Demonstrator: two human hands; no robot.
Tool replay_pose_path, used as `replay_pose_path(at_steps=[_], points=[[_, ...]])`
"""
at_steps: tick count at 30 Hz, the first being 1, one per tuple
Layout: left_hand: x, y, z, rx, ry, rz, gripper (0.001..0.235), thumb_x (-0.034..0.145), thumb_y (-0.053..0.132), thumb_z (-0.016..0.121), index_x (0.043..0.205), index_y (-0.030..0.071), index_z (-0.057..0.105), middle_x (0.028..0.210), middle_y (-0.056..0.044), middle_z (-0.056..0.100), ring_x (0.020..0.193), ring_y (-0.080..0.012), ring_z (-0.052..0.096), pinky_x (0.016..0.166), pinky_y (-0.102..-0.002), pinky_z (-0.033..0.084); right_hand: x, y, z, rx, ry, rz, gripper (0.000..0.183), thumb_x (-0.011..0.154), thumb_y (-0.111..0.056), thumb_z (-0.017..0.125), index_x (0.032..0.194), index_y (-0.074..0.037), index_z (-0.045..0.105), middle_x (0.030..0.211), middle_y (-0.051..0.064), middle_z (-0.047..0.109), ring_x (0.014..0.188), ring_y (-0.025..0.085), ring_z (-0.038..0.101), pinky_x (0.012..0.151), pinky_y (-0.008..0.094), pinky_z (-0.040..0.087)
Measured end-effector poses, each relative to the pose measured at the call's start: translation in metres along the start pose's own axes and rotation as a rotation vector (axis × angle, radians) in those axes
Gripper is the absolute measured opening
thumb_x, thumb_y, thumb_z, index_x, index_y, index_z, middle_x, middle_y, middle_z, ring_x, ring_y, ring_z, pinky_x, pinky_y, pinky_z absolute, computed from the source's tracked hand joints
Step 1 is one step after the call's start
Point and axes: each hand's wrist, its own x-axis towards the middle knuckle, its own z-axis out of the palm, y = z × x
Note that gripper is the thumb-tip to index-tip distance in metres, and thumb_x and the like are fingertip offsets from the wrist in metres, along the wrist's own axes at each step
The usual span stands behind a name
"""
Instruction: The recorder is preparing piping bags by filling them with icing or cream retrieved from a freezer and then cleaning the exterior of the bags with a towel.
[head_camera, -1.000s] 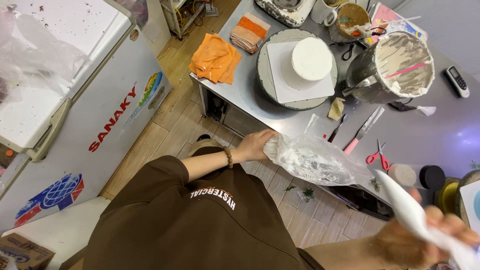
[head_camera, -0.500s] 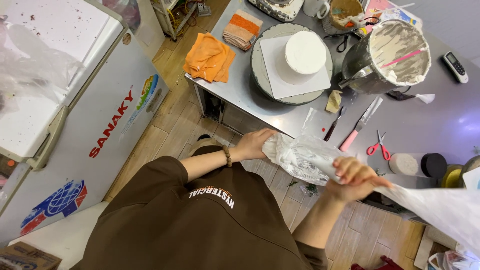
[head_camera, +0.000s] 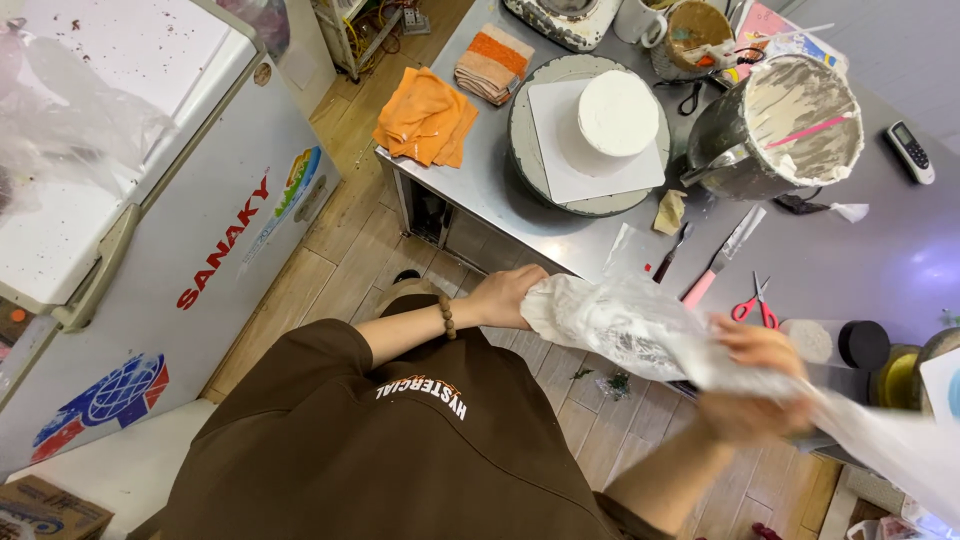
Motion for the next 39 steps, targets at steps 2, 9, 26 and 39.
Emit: replay_pose_path(at_steps=[2, 9, 26, 39], points=[[0.000, 0.003, -0.003, -0.040, 0.031, -0.011, 0.075, 0.066, 0.042, 0.092, 0.121, 0.010, 0.053, 0.117, -0.008, 0.064, 0.099, -0.0318, 0.070, 0.080, -0.042, 0.058, 0.001, -0.029, -0.008, -0.797, 0.131, -0.514, 0.056, 0.116, -0.052, 0.034, 0.120, 0.004, 0.039, 0.101, 0.026, 0.056, 0.099, 0.033, 0.061, 0.082, 0.039, 0.059], [0.006, 0.009, -0.008, -0.084, 0.174, 0.060, 0.067, 0.072, 0.035, 0.091, 0.119, 0.009, 0.050, 0.113, -0.007, 0.061, 0.097, -0.0300, 0.070, 0.079, -0.041, 0.058, -0.066, -0.031, -0.075, -0.475, 0.728, -0.210, 0.058, 0.111, -0.060, 0.047, 0.109, -0.002, 0.055, 0.086, 0.009, 0.051, 0.074, 0.018, 0.056, 0.066, 0.026, 0.046], [0.006, 0.023, -0.009, -0.217, -0.091, 0.147, 0.071, 0.069, 0.036, 0.093, 0.121, 0.010, 0.052, 0.116, -0.007, 0.065, 0.104, -0.0289, 0.070, 0.085, -0.039, 0.058, -0.050, -0.032, -0.185, -0.209, -0.163, 0.164, 0.051, 0.103, -0.045, 0.065, 0.115, 0.003, 0.072, 0.102, 0.020, 0.071, 0.090, 0.030, 0.067, 0.076, 0.040, 0.057], [0.018, 0.053, -0.042, -0.524, -0.731, 0.126, 0.103, 0.059, 0.027, 0.096, 0.147, 0.009, 0.045, 0.133, -0.009, 0.067, 0.124, -0.0217, 0.064, 0.103, -0.034, 0.052, -0.001, -0.048, -0.124, -0.336, -0.180, -0.036, 0.042, 0.105, -0.035, 0.068, 0.123, 0.002, 0.062, 0.106, 0.018, 0.064, 0.087, 0.024, 0.068, 0.077, 0.039, 0.064]])
